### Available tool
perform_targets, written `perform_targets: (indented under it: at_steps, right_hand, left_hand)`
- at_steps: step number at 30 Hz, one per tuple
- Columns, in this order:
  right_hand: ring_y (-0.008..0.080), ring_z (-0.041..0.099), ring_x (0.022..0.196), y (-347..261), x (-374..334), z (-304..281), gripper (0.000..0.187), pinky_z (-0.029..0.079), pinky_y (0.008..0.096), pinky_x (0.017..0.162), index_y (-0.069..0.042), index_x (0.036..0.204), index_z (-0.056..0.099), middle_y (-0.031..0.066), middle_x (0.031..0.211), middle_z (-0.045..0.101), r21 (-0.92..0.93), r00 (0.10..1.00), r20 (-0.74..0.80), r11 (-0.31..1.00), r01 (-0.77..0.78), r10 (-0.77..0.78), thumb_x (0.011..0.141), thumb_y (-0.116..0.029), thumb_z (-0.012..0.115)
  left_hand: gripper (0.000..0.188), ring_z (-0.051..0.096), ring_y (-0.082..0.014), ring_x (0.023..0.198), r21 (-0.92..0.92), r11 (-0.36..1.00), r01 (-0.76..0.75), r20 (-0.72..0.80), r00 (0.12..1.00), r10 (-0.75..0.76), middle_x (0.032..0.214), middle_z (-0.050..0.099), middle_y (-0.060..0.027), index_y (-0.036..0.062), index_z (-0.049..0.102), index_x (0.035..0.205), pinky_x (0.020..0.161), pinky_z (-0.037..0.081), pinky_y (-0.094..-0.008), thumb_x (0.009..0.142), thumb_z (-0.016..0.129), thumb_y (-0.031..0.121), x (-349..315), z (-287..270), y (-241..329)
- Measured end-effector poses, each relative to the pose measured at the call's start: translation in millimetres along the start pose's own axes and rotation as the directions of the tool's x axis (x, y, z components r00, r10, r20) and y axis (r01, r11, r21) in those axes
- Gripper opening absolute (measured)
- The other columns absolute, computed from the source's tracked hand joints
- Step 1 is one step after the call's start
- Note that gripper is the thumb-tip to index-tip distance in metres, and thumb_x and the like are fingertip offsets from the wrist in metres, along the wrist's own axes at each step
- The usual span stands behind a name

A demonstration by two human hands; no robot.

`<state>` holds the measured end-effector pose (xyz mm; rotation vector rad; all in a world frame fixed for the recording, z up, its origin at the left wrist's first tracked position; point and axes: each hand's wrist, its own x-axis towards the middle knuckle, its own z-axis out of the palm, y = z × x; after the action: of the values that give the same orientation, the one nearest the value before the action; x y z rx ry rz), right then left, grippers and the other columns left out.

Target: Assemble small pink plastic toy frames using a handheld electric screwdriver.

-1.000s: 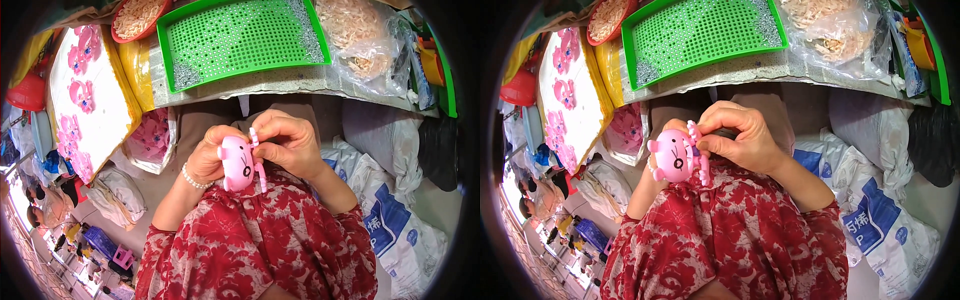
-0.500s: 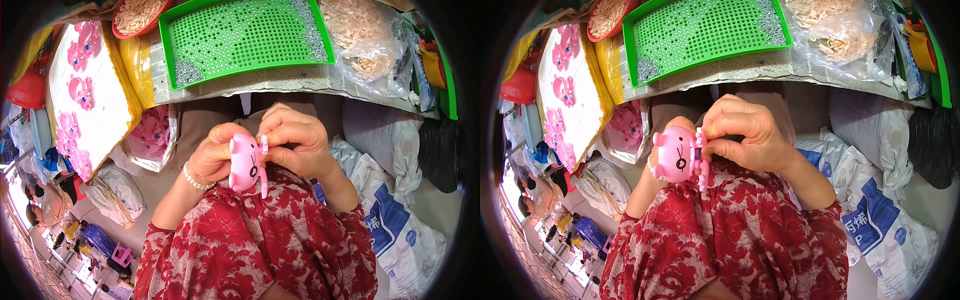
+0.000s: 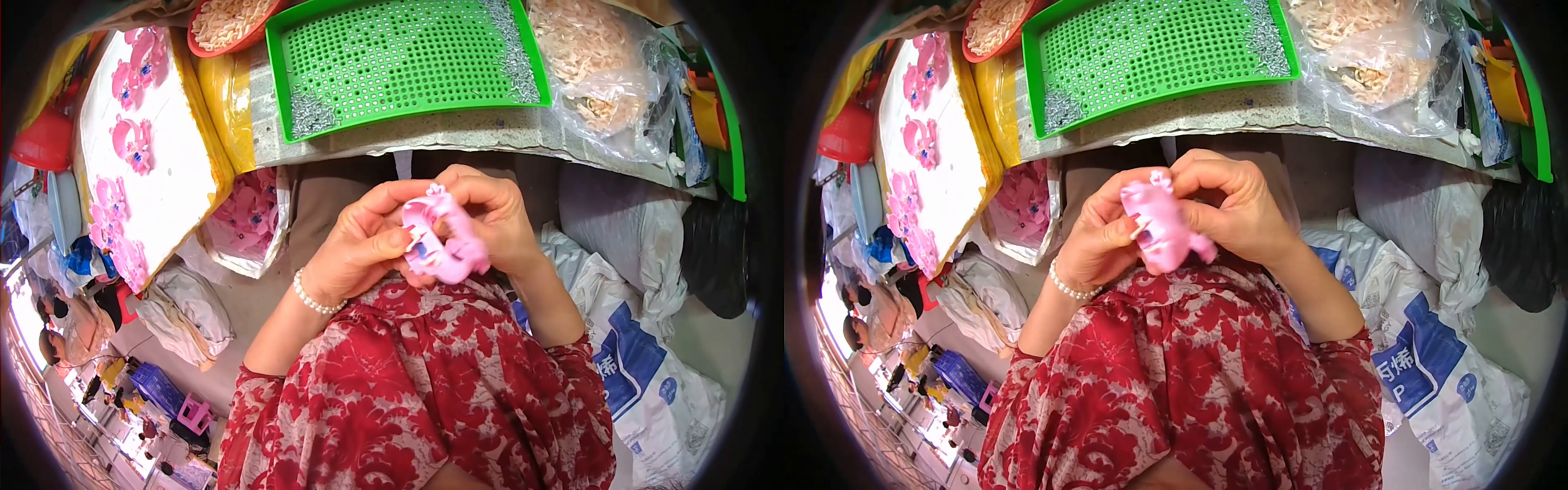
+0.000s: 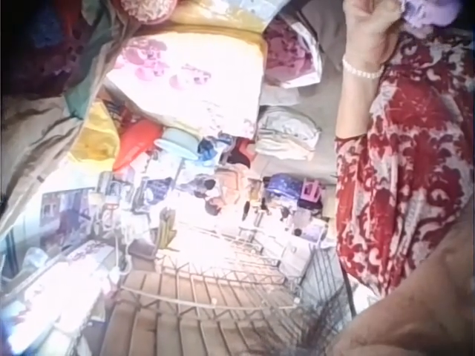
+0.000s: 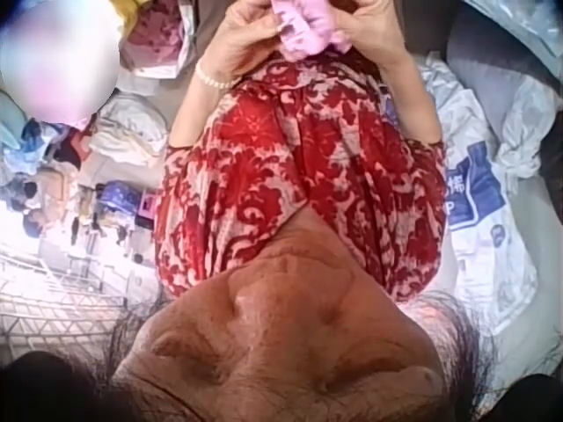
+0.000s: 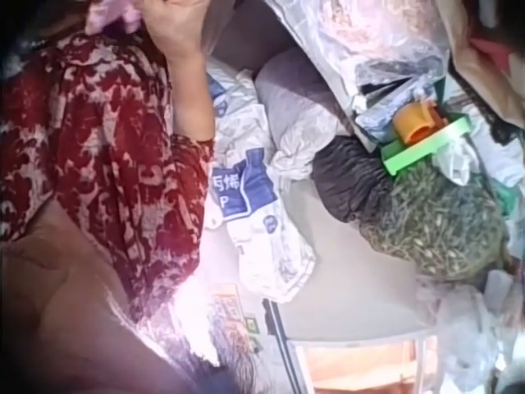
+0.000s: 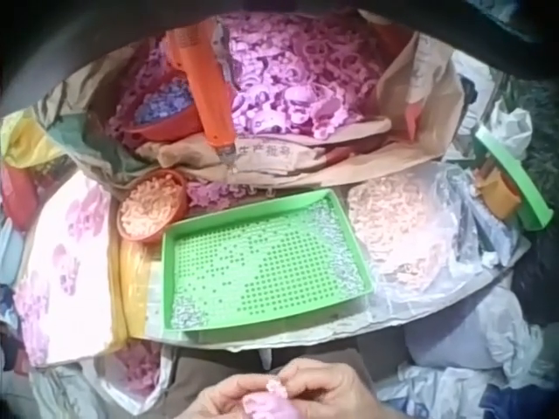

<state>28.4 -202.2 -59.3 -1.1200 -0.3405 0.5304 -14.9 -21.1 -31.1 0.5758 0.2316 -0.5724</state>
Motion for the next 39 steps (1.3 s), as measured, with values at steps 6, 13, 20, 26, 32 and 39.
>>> perform_targets:
  at_steps: [6,13,20,26,32,39]
  right_hand:
    - [0.0120,0.055,0.082,5.4,-3.6,7.0,0.013,0.043,0.0233,0.070,-0.002,0.085,0.064,0.0063,0.091,0.058,0.073,0.989,-0.148,0.997,-0.013,0.024,0.075,-0.002,0.070]
    - [0.0129,0.055,0.082,3.6,-4.3,9.4,0.010,0.046,0.0243,0.073,0.001,0.084,0.056,0.0089,0.092,0.058,0.003,0.989,-0.139,0.999,0.045,-0.045,0.077,0.004,0.063]
    - [0.0300,0.050,0.104,-11.4,-13.7,16.7,0.056,0.042,0.0375,0.088,0.004,0.118,0.046,0.0225,0.122,0.045,-0.701,0.797,-0.044,0.587,0.405,-0.602,0.074,-0.021,0.070]
    - [0.0401,0.039,0.121,-18.2,2.7,32.6,0.094,0.036,0.0477,0.097,0.003,0.129,0.036,0.0273,0.132,0.035,-0.900,0.840,0.334,0.121,0.420,-0.428,0.058,-0.040,0.081]
    - [0.0395,0.042,0.120,-27.6,7.1,35.5,0.094,0.036,0.0476,0.098,0.003,0.130,0.036,0.0238,0.132,0.040,-0.894,0.872,0.291,0.212,0.394,-0.394,0.055,-0.028,0.084]
    - [0.0377,0.042,0.120,-25.0,9.4,38.1,0.086,0.035,0.0457,0.099,0.002,0.127,0.041,0.0212,0.131,0.042,-0.914,0.888,0.269,0.190,0.357,-0.374,0.054,-0.015,0.081]
  left_hand:
    - [0.051,0.063,-0.0175,0.083,0.137,0.986,0.098,-0.032,0.995,-0.095,0.109,0.057,-0.0121,0.0040,0.034,0.135,0.069,0.056,-0.0273,0.090,0.055,0.016,-10.0,0.4,5.3]
    - [0.046,0.062,-0.0211,0.087,0.250,0.965,0.085,0.006,0.996,-0.090,0.113,0.057,-0.0119,0.0020,0.038,0.130,0.071,0.054,-0.0296,0.090,0.055,0.019,-16.2,3.0,7.8]
    - [0.041,0.063,-0.0160,0.083,0.275,0.961,0.003,-0.113,0.993,0.029,0.114,0.056,-0.0100,0.0046,0.037,0.128,0.065,0.052,-0.0215,0.092,0.051,0.017,-17.5,2.8,4.6]
    - [0.042,0.057,-0.0111,0.090,0.273,0.945,-0.183,-0.208,0.947,0.244,0.113,0.054,-0.0088,0.0018,0.038,0.129,0.074,0.051,-0.0243,0.090,0.052,0.005,-11.2,7.2,-4.9]
    - [0.042,0.057,-0.0108,0.091,0.255,0.949,-0.187,-0.170,0.957,0.234,0.113,0.054,-0.0088,0.0004,0.038,0.130,0.079,0.049,-0.0238,0.090,0.052,0.005,-11.0,1.7,-5.1]
    - [0.050,0.051,-0.0131,0.109,0.310,0.936,-0.168,-0.131,0.967,0.217,0.125,0.049,-0.0086,-0.0001,0.034,0.134,0.091,0.044,-0.0271,0.089,0.054,0.008,-14.2,-3.1,-2.7]
